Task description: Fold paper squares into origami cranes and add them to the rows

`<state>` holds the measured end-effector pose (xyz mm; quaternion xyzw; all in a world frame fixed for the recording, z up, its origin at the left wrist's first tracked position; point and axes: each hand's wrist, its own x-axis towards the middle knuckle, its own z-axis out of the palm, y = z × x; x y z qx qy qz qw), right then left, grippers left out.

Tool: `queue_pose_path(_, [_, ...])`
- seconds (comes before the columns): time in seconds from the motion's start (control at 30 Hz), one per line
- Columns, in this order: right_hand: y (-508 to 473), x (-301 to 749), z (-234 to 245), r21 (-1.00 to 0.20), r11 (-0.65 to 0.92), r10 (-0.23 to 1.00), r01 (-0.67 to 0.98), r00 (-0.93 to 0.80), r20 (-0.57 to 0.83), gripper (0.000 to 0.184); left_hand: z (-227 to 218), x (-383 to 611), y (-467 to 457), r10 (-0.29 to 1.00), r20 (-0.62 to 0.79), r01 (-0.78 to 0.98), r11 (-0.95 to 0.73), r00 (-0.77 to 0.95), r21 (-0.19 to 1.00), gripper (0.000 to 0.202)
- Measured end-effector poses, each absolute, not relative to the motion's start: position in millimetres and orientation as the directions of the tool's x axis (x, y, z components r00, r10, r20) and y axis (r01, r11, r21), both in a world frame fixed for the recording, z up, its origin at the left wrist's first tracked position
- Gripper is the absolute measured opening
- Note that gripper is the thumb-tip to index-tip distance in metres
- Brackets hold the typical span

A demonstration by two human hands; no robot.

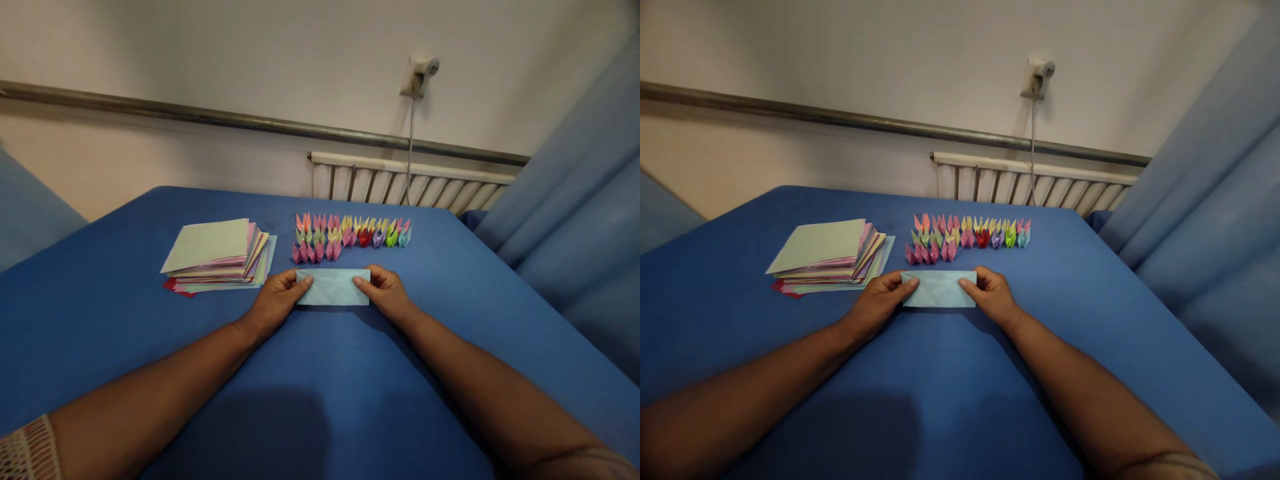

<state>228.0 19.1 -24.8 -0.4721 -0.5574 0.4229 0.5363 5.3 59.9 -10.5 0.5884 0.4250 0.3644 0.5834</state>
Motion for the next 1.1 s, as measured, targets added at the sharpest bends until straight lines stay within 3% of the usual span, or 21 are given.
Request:
queue_pose_path(0.27, [19, 230, -27, -0.972, 0.214, 0.976, 0.096, 0.018, 0.216, 0.033, -11, 5, 60, 0.919, -0.052, 0.053, 0.034, 0.391, 0.998, 0.034])
queue_pose_path(0.57, [16, 228, -22, -0.99, 0.128, 0.991, 0.061, 0.041, 0.13, 0.037, -10, 6, 60, 0.918, -0.046, 0.071, 0.019, 0.395, 0.997, 0.032])
queue_pose_path(0.7, [19, 229, -25, -0.978, 0.157, 0.982, 0.137, 0.085, 0.17, 0.041, -10, 4, 62, 0.918, -0.028, 0.175, -0.045, 0.395, 0.984, 0.035])
queue_pose_path(0.8, [25, 231, -33, -0.959, 0.145, 0.977, 0.245, 0.119, 0.179, 0.044, -10, 2, 66, 0.931, 0.027, 0.359, -0.167, 0.365, 0.918, 0.037])
queue_pose_path(0.9, [31, 233, -37, -0.879, 0.144, 0.961, 0.455, 0.147, 0.234, 0.043, -10, 2, 70, 0.928, 0.132, 0.552, -0.317, 0.349, 0.771, 0.037])
queue_pose_path(1.0, [26, 230, -31, -0.691, 0.258, 0.884, 0.676, 0.123, 0.451, 0.029, -8, 3, 73, 0.906, 0.184, 0.664, -0.406, 0.381, 0.628, 0.033])
queue_pose_path(1.03, [22, 227, -27, -0.612, 0.301, 0.854, 0.731, 0.079, 0.514, 0.03, -8, 4, 73, 0.901, 0.187, 0.686, -0.42, 0.39, 0.594, 0.032])
queue_pose_path(1.1, [11, 218, -20, -0.474, 0.388, 0.859, 0.791, -0.124, 0.497, 0.04, -7, 4, 73, 0.898, 0.189, 0.715, -0.433, 0.398, 0.55, 0.03])
